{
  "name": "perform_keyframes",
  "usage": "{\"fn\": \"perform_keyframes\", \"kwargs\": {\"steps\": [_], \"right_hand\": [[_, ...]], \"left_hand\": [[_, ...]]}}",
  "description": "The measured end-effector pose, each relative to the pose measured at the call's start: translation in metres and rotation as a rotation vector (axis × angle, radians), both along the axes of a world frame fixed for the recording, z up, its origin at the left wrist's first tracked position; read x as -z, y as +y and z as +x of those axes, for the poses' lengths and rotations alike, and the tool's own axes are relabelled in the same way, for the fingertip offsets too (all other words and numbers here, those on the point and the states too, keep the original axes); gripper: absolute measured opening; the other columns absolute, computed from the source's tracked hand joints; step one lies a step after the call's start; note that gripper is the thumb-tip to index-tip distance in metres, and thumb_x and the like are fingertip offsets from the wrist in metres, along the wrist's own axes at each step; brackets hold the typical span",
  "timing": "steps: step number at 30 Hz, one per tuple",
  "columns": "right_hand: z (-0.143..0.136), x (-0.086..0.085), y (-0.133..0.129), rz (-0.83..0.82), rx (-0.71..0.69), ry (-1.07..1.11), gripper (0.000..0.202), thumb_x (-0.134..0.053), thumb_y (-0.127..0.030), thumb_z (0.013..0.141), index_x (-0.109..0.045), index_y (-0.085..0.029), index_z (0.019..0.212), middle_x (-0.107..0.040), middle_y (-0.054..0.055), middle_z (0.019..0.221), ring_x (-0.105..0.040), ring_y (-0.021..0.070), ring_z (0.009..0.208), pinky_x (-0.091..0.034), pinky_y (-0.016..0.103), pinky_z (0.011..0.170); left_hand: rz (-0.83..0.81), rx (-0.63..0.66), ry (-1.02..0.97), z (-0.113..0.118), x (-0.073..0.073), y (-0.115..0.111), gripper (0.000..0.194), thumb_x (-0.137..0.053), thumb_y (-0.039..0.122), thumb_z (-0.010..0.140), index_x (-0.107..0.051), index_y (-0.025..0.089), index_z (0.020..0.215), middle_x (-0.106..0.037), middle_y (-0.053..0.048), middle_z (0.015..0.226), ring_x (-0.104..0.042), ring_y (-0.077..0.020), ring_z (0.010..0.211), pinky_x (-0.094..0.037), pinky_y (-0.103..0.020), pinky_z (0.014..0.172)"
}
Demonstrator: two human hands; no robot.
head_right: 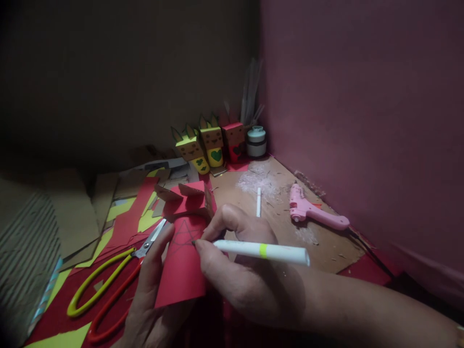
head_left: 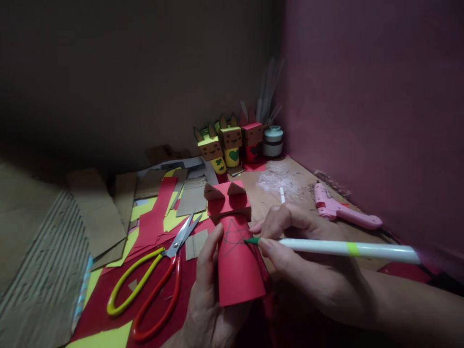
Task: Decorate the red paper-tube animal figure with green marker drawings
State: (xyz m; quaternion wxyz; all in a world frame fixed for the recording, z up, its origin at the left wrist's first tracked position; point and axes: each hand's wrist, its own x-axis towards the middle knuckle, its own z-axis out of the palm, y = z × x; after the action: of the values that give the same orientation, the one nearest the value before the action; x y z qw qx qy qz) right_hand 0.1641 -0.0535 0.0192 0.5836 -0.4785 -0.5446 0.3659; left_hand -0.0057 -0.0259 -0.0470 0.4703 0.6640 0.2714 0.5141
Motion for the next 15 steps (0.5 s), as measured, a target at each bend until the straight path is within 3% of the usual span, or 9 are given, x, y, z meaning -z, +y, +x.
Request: {"fn": "perform_keyframes", "kwargs": {"steps": [4, 10, 15], "right_hand": [[-0.0012, 0.0017, -0.0001, -0.039, -0.028, 0.032, 0.016, -0.068, -0.027, 0.092, -0.058, -0.024, 0.079, -0.066, 0.003, 0.073, -0.061, 0.0171, 0.066, -0.046, 0.026, 0.05], [0.0022, 0.0042, -0.0028, -0.093, -0.151, 0.112, 0.017, -0.063, -0.028, 0.095, -0.054, -0.025, 0.081, -0.06, 0.0, 0.069, -0.056, 0.0152, 0.058, -0.047, 0.028, 0.052], [-0.0002, 0.0007, -0.0005, -0.03, -0.028, 0.019, 0.016, -0.068, -0.026, 0.09, -0.058, -0.024, 0.078, -0.066, 0.003, 0.078, -0.061, 0.0173, 0.07, -0.05, 0.027, 0.056]], "left_hand": [[-0.001, -0.021, 0.028, -0.002, 0.0006, 0.0006, 0.066, -0.069, 0.033, 0.096, -0.042, 0.037, 0.156, -0.063, -0.008, 0.148, -0.066, -0.0326, 0.13, -0.052, -0.049, 0.114], [0.015, 0.012, -0.016, 0.0016, -0.0004, 0.0012, 0.066, -0.069, 0.035, 0.096, -0.042, 0.042, 0.155, -0.065, -0.005, 0.145, -0.067, -0.0313, 0.129, -0.053, -0.048, 0.113], [-0.014, -0.006, -0.006, 0.0022, -0.0025, -0.0008, 0.063, -0.07, 0.036, 0.096, -0.044, 0.045, 0.153, -0.063, -0.002, 0.149, -0.065, -0.0286, 0.132, -0.049, -0.045, 0.117]]}}
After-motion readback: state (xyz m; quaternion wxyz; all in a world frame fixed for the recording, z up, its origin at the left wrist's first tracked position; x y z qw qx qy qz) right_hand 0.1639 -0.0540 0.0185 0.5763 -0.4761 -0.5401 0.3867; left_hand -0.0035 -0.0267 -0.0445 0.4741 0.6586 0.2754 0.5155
